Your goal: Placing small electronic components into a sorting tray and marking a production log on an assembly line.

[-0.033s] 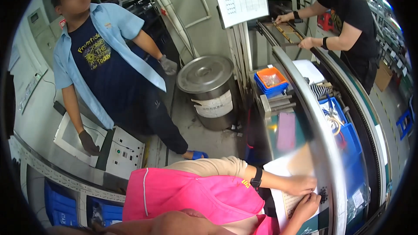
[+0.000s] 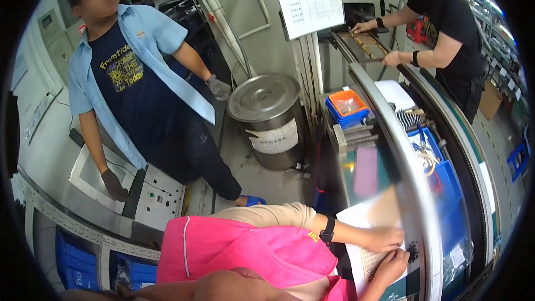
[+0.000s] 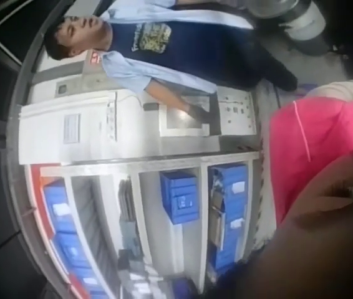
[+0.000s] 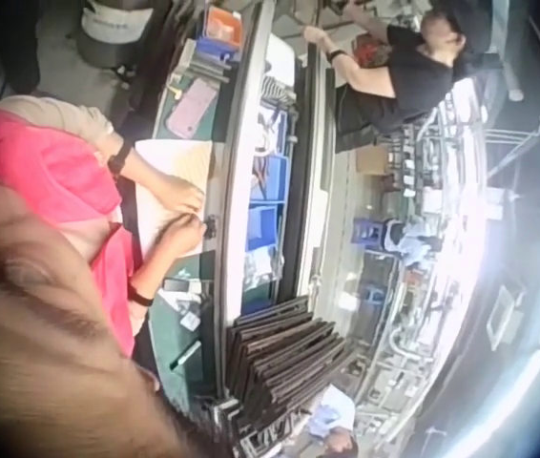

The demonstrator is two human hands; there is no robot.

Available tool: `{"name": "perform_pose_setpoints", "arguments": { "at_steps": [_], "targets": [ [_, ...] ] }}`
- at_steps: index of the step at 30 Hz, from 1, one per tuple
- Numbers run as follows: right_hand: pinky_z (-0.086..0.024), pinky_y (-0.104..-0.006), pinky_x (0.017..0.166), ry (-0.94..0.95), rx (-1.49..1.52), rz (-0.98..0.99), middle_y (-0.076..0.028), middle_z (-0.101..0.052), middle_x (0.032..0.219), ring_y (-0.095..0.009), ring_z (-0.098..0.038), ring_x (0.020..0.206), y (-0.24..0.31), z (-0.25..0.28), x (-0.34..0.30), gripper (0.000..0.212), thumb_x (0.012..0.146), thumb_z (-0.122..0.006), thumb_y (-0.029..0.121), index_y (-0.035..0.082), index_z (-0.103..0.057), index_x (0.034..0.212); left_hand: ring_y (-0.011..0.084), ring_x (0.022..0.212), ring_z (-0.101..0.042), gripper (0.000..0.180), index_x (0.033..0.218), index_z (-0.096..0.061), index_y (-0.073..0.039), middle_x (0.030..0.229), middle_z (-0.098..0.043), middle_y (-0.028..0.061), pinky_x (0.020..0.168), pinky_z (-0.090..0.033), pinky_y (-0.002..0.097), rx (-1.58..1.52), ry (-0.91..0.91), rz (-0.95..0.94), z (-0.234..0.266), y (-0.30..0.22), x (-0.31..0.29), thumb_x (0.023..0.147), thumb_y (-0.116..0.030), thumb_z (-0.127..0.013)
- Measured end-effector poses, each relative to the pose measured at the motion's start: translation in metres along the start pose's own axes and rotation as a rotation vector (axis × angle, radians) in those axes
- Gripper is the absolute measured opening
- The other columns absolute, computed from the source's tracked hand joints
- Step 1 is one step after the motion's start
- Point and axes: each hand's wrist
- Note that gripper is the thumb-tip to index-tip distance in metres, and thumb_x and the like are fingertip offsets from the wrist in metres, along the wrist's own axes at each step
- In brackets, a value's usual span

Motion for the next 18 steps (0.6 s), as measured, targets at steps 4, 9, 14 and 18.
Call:
{"name": "perform_pose_setpoints", "arguments": {
  "at_steps": [4, 9, 14, 18],
  "targets": [
    [-0.044, -0.0480, 0.071, -0.020, -0.020, 0.084, -0.020, -0.054, 0.084, -0.041, -0.056, 0.081, -0.012, -0.002, -0.007, 0.011, 0.082, -0.060, 0.004, -0.006, -0.061, 0.087, 0.0348, 0.087, -0.054, 0.010, 0.080, -0.054, 0.000, 0.087, -0.052, 0.0158, 0.074, -0.045, 0.0433, 0.030, -0.018, -0.048, -0.003, -0.006, -0.004, 0.076, -0.006, -0.061],
    [-0.044, -0.0474, 0.071, -0.064, 0.046, 0.169, -0.020, -0.054, 0.084, -0.040, -0.056, 0.081, -0.025, -0.003, -0.010, 0.010, 0.083, -0.058, 0.003, -0.007, -0.060, 0.085, 0.0354, 0.087, -0.053, 0.012, 0.083, -0.053, 0.001, 0.087, -0.050, 0.0160, 0.074, -0.045, 0.0438, 0.022, 0.037, -0.033, 0.003, -0.009, 0.003, 0.076, -0.005, -0.061],
    [-0.045, -0.0448, 0.069, -0.192, 0.316, 0.125, -0.020, -0.056, 0.085, -0.039, -0.056, 0.078, -0.026, -0.009, -0.003, 0.008, 0.084, -0.056, 0.002, -0.006, -0.057, 0.086, 0.0355, 0.086, -0.053, 0.012, 0.083, -0.053, 0.001, 0.086, -0.050, 0.0160, 0.074, -0.045, 0.0441, 0.075, 0.045, -0.038, 0.003, -0.006, -0.001, 0.078, -0.006, -0.061],
    [-0.045, -0.0433, 0.067, -0.214, 0.422, 0.025, -0.020, -0.058, 0.083, -0.038, -0.056, 0.073, -0.018, -0.004, -0.003, 0.007, 0.085, -0.055, 0.001, -0.006, -0.056, 0.086, 0.0353, 0.085, -0.053, 0.011, 0.084, -0.053, 0.001, 0.086, -0.050, 0.0158, 0.074, -0.045, 0.0439, 0.118, 0.080, -0.062, 0.007, -0.011, 0.005, 0.078, -0.006, -0.061]
  ]
}}
Point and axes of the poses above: each hand's wrist, its own x-axis towards the middle knuckle, its own z-axis out of the back of the hand, y = z × x
